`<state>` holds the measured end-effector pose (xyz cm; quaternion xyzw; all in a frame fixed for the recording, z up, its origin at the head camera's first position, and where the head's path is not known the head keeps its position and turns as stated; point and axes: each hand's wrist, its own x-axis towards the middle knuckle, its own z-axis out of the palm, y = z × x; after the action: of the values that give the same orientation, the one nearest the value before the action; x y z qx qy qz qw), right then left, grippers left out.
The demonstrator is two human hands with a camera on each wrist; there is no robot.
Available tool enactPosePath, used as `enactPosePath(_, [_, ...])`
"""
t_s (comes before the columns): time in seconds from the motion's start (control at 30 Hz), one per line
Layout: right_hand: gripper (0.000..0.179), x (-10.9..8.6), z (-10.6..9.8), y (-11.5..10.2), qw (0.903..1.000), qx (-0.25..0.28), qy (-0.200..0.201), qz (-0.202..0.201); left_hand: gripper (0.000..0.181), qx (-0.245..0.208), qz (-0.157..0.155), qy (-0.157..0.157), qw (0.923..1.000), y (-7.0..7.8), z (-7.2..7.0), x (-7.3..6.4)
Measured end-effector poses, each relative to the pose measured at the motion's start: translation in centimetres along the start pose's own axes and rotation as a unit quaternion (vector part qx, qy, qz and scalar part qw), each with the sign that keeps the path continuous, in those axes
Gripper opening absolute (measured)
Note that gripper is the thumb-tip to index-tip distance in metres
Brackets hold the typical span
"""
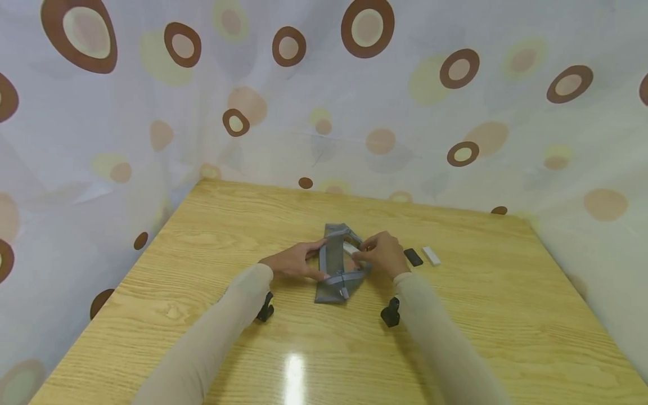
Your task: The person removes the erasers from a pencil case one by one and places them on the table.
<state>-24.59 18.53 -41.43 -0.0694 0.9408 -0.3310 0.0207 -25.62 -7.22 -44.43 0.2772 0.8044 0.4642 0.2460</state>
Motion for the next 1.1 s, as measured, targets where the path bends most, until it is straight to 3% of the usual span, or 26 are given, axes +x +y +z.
enactPosePath(0.6, [0.029, -0.04, 0.68, 0.58, 1.0, 0.004, 0.003, 0.0, 0.102, 0.005, -0.009, 0.002, 0.9999, 0.34, -0.1, -0.25])
enactPosePath(1.1, [0.033, 0.23, 0.65, 0.53, 0.9995, -0.001, -0.002, 0.032, 0.101, 0.019, -0.011, 0.004, 0.9997, 0.37, -0.06, -0.28])
